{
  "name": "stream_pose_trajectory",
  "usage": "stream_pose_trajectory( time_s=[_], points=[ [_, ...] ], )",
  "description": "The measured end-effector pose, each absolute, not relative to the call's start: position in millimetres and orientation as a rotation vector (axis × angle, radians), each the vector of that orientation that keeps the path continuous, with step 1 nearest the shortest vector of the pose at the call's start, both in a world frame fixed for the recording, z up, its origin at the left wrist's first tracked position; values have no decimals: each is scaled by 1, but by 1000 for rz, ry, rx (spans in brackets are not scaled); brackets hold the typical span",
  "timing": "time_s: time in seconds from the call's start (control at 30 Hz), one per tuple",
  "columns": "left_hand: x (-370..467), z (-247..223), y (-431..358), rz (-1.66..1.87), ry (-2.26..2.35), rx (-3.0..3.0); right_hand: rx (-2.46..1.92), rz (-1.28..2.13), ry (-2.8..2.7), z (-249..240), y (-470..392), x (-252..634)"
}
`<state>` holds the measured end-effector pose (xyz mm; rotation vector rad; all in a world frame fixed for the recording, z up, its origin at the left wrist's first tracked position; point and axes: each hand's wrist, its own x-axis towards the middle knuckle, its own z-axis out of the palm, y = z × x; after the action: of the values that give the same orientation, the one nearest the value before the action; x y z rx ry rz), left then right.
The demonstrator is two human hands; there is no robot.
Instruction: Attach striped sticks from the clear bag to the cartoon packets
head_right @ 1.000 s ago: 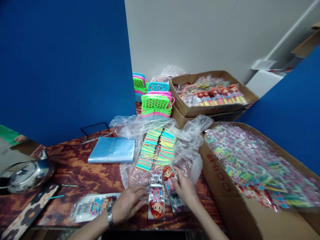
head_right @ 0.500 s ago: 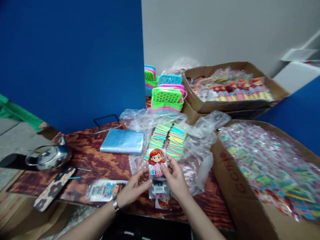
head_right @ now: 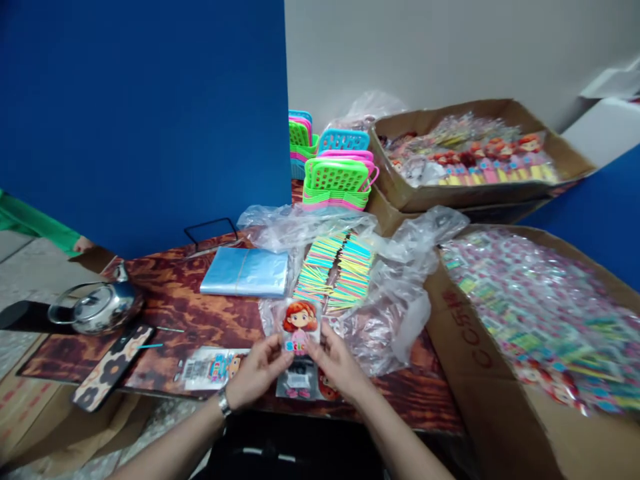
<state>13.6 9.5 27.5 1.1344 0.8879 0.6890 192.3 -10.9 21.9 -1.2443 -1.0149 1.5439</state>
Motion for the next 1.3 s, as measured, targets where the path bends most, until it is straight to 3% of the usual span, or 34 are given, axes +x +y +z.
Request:
stream_pose_trajectory(
  time_s=[0.27, 0.57, 0.8, 1.03, 1.3],
  points=[
    [56, -15, -8, 648, 1038, 1012, -1493, 1425, -692, 1, -44, 248],
    [71, -17, 14, 510, 1193, 938, -1475, 1449, -811, -32, -42, 241],
    [80, -21, 30, 413, 1190, 999, -1434, 1480, -766, -14, -43, 239],
    [71, -10, 12, 646, 1025, 1150, -1330, 1553, -725, -7, -48, 233],
    [45, 17, 29, 889, 997, 743, -1202, 1478, -937, 31, 4, 200]
  ],
)
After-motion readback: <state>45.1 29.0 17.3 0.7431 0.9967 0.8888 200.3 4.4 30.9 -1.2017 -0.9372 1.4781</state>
